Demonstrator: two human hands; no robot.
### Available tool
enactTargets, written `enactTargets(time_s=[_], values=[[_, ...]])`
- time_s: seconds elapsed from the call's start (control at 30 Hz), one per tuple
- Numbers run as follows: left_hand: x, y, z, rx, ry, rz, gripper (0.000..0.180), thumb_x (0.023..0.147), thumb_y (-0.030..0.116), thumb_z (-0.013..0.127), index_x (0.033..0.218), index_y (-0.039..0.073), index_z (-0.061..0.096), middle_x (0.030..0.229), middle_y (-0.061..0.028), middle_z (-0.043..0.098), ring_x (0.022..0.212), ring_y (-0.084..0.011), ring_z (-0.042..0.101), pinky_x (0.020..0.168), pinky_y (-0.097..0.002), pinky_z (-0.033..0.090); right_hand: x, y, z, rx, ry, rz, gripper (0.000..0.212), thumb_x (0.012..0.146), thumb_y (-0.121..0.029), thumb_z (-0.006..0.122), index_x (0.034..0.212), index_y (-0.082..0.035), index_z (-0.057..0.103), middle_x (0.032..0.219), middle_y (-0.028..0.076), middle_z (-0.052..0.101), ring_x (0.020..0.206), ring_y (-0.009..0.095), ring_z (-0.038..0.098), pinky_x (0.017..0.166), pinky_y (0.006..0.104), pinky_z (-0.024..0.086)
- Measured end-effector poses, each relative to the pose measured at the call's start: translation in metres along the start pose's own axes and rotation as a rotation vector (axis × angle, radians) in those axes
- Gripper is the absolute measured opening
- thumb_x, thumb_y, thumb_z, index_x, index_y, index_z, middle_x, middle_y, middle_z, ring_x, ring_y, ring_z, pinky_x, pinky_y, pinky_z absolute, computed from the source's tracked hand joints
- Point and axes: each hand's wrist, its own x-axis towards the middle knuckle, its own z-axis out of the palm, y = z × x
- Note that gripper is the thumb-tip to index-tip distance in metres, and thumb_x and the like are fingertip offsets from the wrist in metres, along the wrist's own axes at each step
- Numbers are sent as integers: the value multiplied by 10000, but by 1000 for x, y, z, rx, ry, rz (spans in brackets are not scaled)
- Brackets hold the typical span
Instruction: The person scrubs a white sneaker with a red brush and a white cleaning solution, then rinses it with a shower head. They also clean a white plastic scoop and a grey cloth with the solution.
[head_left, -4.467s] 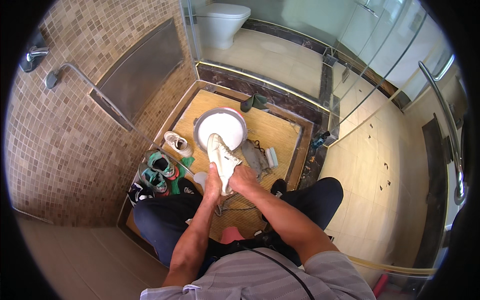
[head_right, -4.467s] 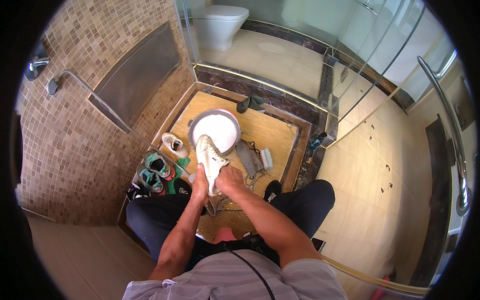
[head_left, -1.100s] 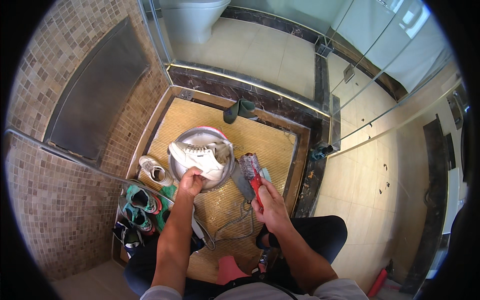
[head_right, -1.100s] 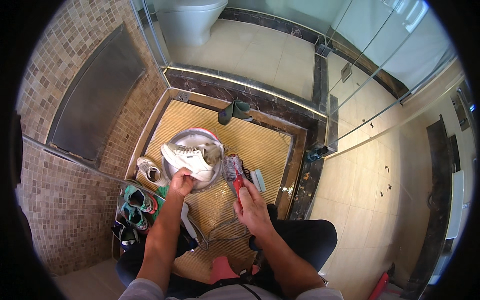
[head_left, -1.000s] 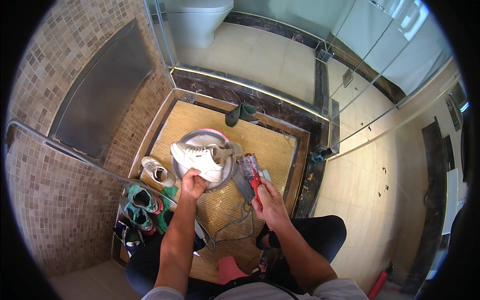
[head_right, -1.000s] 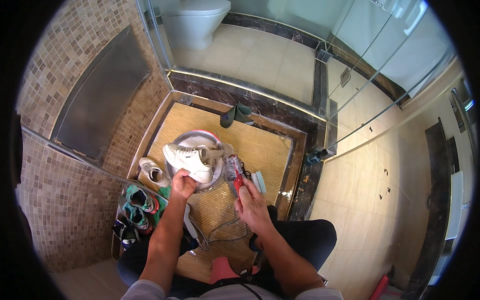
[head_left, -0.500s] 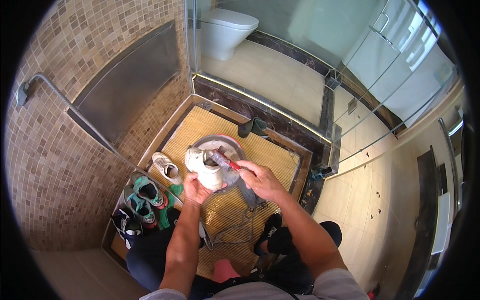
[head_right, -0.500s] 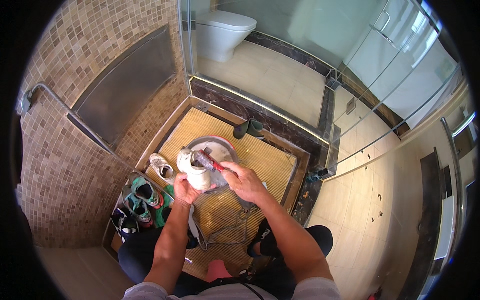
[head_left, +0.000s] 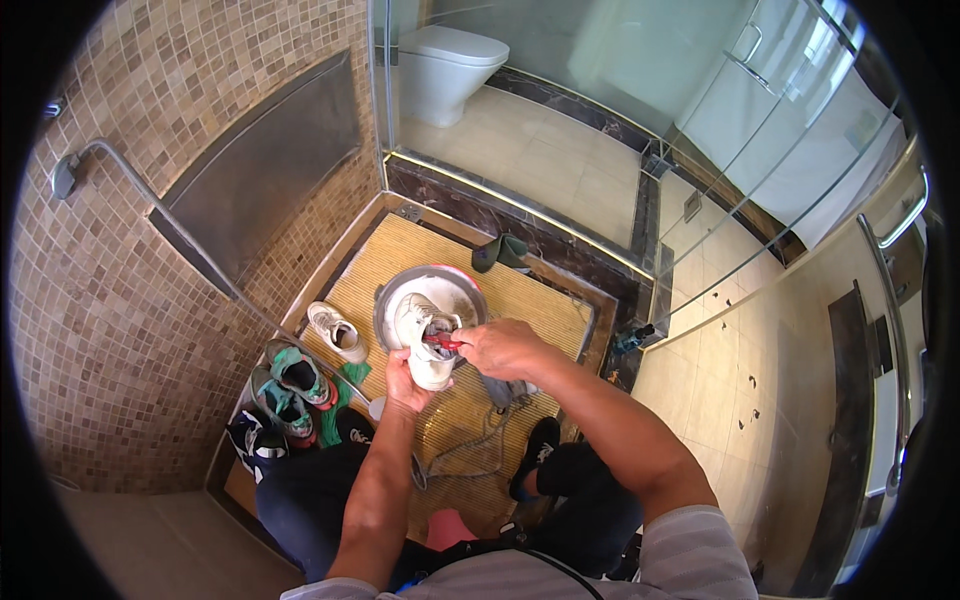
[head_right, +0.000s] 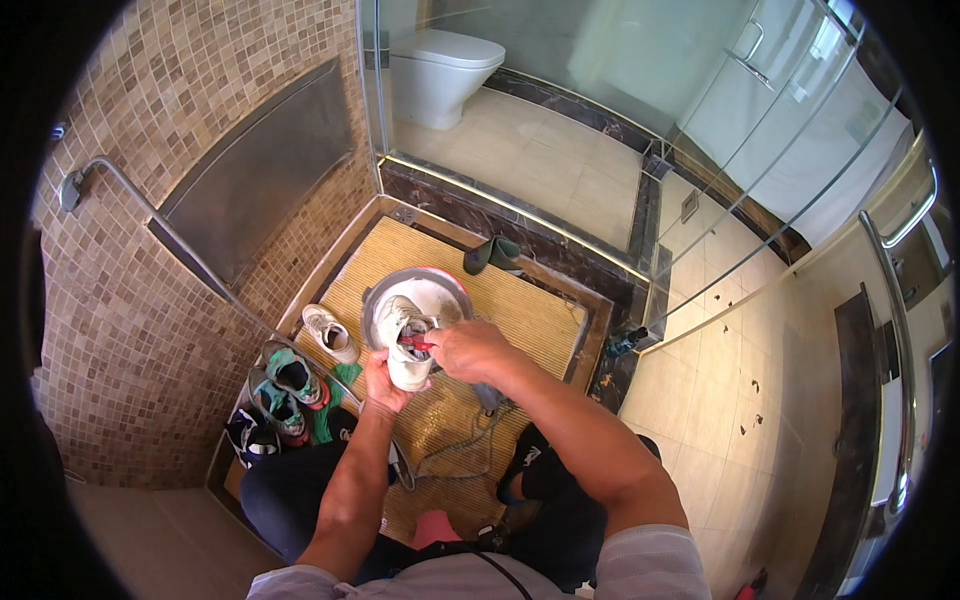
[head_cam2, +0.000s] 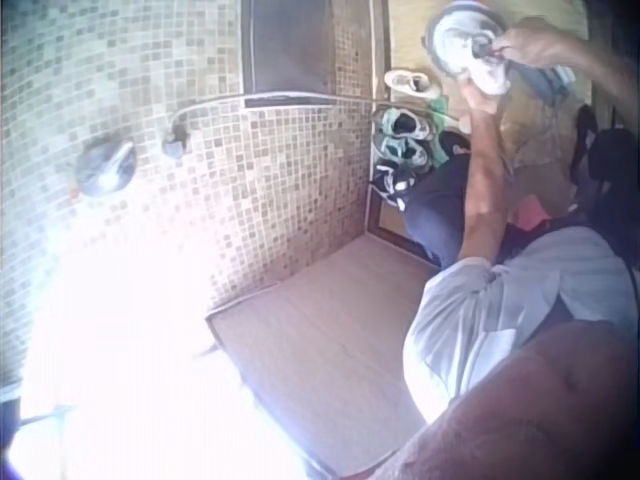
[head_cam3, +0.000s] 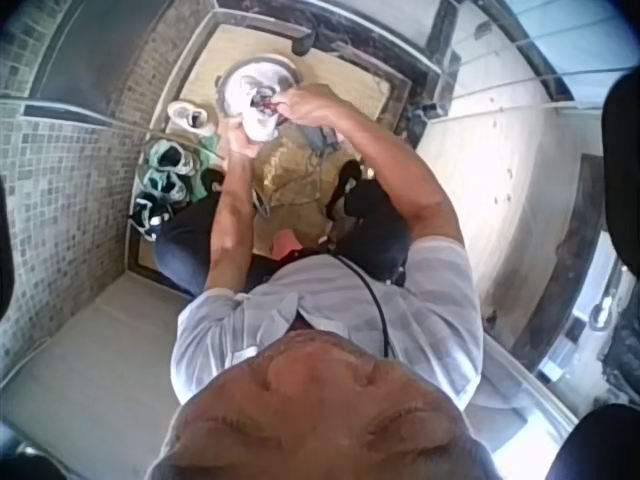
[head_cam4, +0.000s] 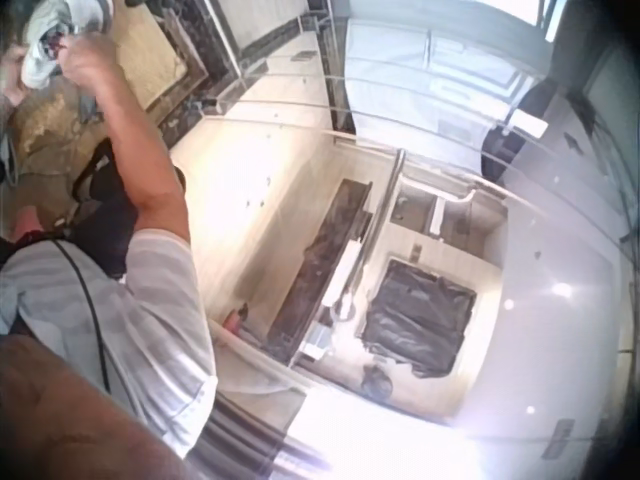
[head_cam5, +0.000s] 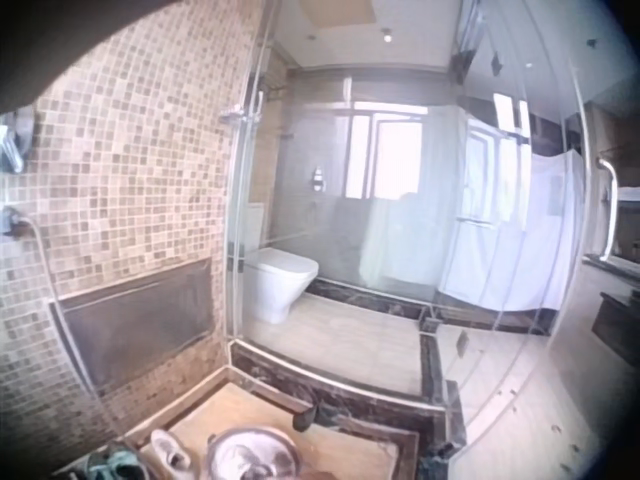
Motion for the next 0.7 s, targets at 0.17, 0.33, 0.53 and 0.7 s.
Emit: enactTargets(time_s=[0.17,0.33,0.53,0.7], values=[[-11,-21,18,75,-11,9,613,904,458,432,1369,91,592,1261,-120,701,1049,-343,702,642,-545,586,8,4,48,-1,132,136,341,1029,-303,485,1239,-103,667,1092,210,746,1033,378,718,885,496,559],[-14,-50,18,178,69,49,605,920,472,411,1353,89,587,1207,-119,702,989,-305,702,640,-527,582,24,-2,89,171,232,278,326,998,-285,509,1150,-56,684,1074,234,741,1019,396,717,885,515,558],[-25,-63,1,125,162,102,671,1054,652,379,1370,98,588,1208,-101,688,1090,-253,669,952,-420,551,3,-21,138,610,183,137,494,1029,-356,435,1411,-80,582,1242,277,667,1172,424,636,1013,469,490],[-28,-75,-9,194,183,146,620,1077,586,404,1378,70,571,1220,-91,683,1061,-234,668,943,-405,548,-11,-11,105,700,-187,360,668,1003,-427,496,1597,-166,339,1200,241,700,1079,341,685,902,408,547]])
